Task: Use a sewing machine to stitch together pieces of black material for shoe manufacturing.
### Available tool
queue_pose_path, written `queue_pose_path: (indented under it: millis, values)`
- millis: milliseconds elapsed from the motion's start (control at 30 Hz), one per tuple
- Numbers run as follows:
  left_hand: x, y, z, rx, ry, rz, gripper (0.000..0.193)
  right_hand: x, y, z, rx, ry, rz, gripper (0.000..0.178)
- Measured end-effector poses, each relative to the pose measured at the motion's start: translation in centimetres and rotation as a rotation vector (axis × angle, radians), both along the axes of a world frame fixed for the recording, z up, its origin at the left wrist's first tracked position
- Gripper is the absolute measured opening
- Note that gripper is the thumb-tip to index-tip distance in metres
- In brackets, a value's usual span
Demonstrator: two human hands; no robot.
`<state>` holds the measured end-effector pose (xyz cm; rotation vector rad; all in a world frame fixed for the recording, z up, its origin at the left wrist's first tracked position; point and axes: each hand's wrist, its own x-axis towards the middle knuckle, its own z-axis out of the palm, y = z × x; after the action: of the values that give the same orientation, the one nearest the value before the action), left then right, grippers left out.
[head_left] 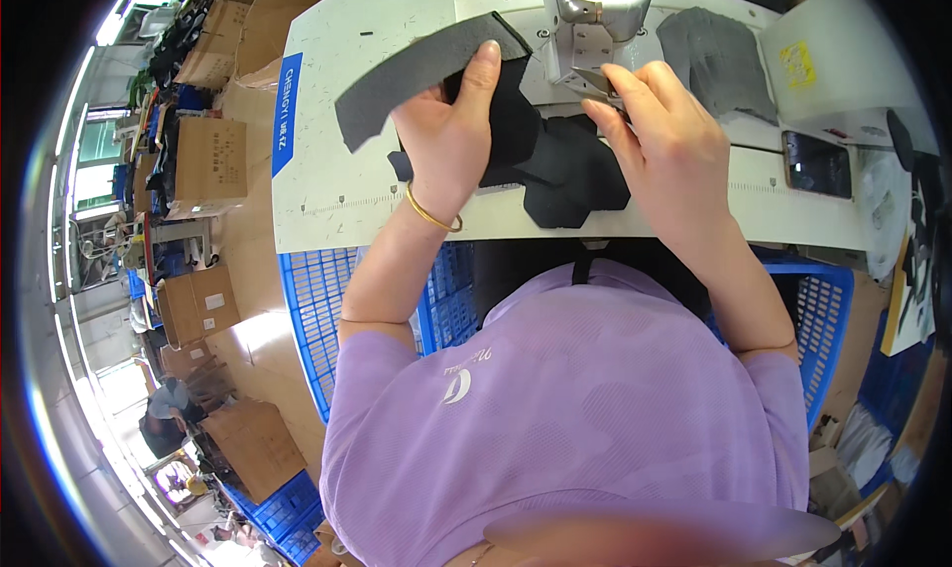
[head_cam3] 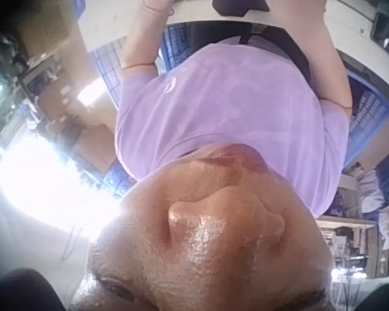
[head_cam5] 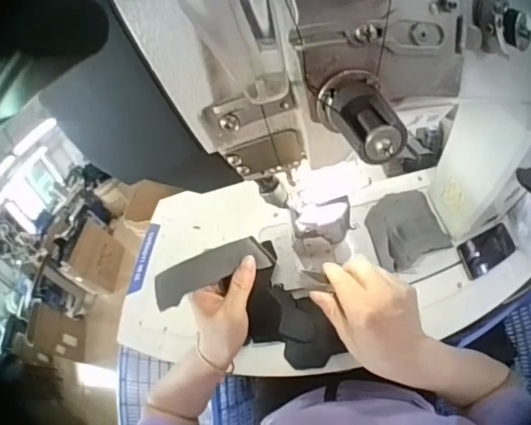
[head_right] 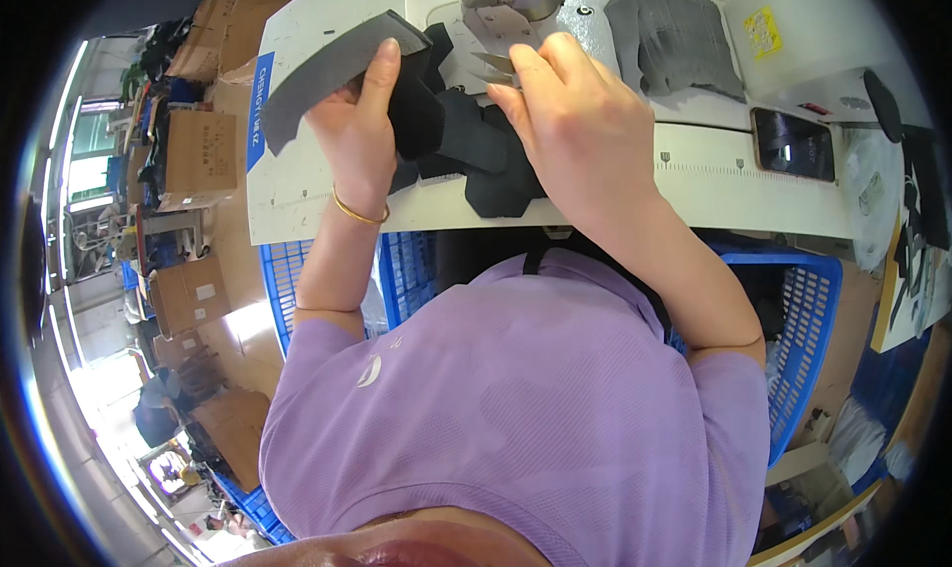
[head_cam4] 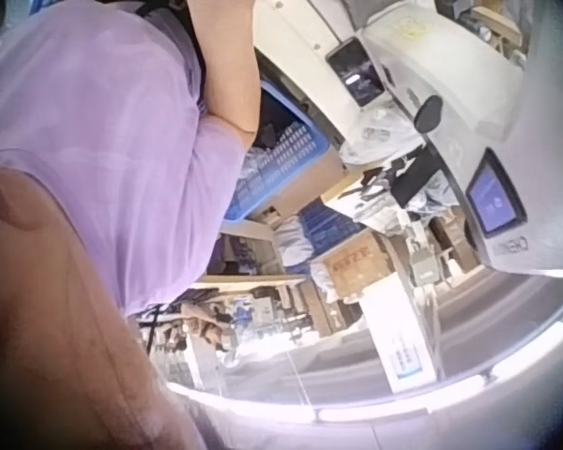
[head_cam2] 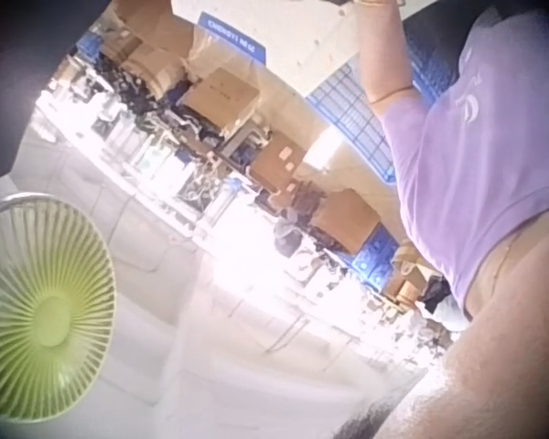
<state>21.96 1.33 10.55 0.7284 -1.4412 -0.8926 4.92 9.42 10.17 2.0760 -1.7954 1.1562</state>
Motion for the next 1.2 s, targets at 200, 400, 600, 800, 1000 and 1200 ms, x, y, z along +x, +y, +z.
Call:
queue_pose_path:
  millis: [200,400,600,800,1000,1200]
  values:
    - [-0.1,1.4,-1.5,-0.035,-0.074,0.0,0.012,1.4,-1.0,-0.2,-0.076,0.053,0.002,0.024]
    - [3.3,0.8,0.4,-1.137,-0.657,0.116,0.023,-0.5,-0.7,-0.7,-0.149,0.043,0.033,0.018]
    - [4.4,0.4,0.5,-1.341,-0.772,0.173,0.031,-1.8,0.6,0.3,0.034,-0.348,0.325,0.025]
    - [6.2,0.1,1.2,-1.067,-0.937,0.051,0.025,-1.2,0.5,0.0,0.139,-0.369,0.405,0.02]
    - [18.9,-7.8,-3.4,0.605,-0.266,0.197,0.02,-2.1,0.5,-0.9,0.259,-0.571,0.304,0.015]
    - [22.6,-8.3,-6.5,0.889,-0.611,0.283,0.046,2.3,-3.3,-5.5,0.157,-0.182,0.36,0.031]
